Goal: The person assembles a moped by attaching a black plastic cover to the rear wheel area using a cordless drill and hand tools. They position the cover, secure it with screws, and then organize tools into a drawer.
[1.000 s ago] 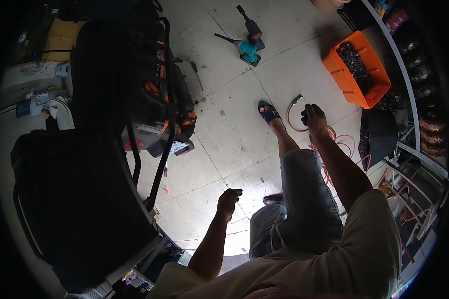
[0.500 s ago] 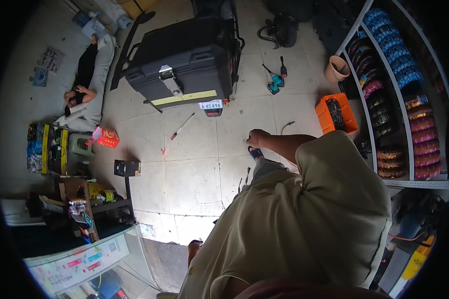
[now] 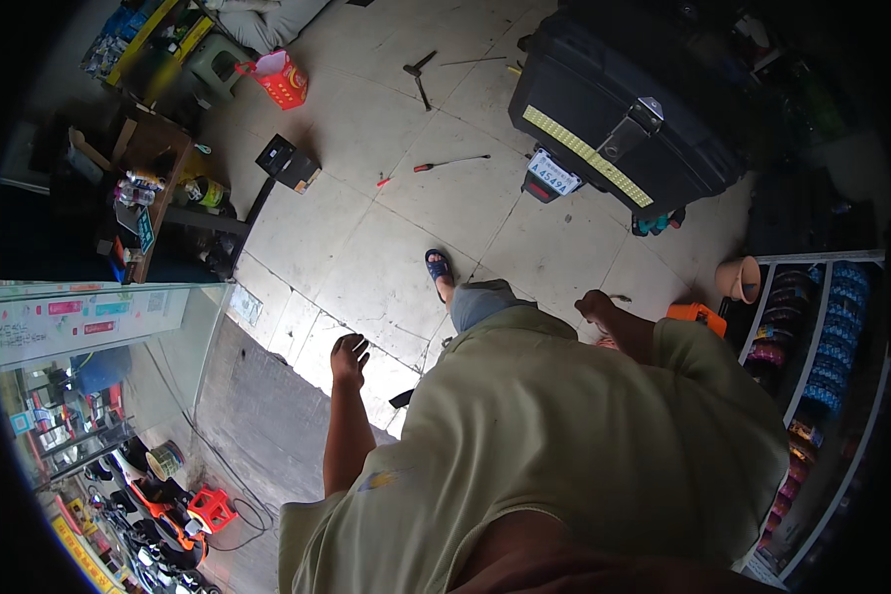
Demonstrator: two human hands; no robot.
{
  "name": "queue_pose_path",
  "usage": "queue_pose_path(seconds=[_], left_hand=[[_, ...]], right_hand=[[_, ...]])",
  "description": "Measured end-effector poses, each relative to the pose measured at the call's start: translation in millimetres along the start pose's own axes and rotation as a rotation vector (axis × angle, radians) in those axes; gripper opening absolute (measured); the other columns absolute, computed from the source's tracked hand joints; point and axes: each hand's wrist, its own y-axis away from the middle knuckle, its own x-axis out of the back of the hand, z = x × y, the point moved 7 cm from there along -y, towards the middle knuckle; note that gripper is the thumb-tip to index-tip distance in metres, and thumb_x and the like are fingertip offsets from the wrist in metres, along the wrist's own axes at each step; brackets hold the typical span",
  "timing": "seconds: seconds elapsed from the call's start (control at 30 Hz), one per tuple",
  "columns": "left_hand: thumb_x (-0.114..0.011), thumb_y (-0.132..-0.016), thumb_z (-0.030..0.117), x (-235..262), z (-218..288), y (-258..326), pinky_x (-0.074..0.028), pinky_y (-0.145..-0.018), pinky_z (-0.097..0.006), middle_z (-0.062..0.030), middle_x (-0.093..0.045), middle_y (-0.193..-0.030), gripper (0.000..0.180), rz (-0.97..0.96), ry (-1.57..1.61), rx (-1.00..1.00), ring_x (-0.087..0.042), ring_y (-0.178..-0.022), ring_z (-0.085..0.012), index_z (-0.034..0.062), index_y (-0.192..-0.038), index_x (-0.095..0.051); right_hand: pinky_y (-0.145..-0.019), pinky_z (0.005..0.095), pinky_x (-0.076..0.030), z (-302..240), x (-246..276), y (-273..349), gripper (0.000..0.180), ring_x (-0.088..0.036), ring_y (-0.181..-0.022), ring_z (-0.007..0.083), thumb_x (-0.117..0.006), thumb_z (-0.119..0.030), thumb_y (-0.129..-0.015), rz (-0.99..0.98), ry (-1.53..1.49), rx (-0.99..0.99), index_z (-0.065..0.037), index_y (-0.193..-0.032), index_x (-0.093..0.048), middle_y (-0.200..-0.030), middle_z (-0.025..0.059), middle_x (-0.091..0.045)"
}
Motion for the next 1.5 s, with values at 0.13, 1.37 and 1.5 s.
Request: queue_pose_path(seconds=[0.13, 1.37, 1.5], left_hand=[[-0.050, -0.089, 0.023, 62, 29, -48, -0.046, -0.082, -0.040, -0.0063, -0.063, -0.113, 0.028, 0.205, -0.161, 0.036, -0.060, -0.102, -0.0238, 0.0079, -0.111, -0.058], [-0.058, -0.089, 0.028, -561, 803, -581, -0.047, -0.070, -0.031, -0.0058, -0.066, -0.088, 0.030, -0.595, -1.334, -0.792, -0.062, -0.085, -0.0193, 0.0057, -0.108, -0.063], [-0.052, -0.092, 0.035, -542, 770, -597, -0.044, -0.088, -0.045, -0.0072, -0.057, -0.123, 0.044, -0.383, -1.396, -0.021, -0.057, -0.108, -0.0253, 0.0112, -0.129, -0.051]], right_hand=[[-0.073, 0.0423, -0.051, -73, 22, -25, 0.040, -0.066, -0.074, 0.0339, -0.056, -0.031, -0.077, -0.044, -0.164, -0.061, 0.007, -0.079, -0.067, -0.076, 0.0258, -0.066], [-0.043, 0.0396, -0.042, -437, 174, -246, 0.031, -0.058, -0.051, 0.0233, -0.057, -0.031, -0.088, -0.051, -1.157, -0.769, -0.002, -0.078, -0.060, -0.063, 0.0122, -0.060], [-0.049, 0.0369, -0.044, -415, 305, -346, 0.028, -0.052, -0.049, 0.0178, -0.054, -0.028, -0.086, 0.278, -1.249, -0.481, -0.007, -0.067, -0.057, -0.058, 0.0058, -0.055]])
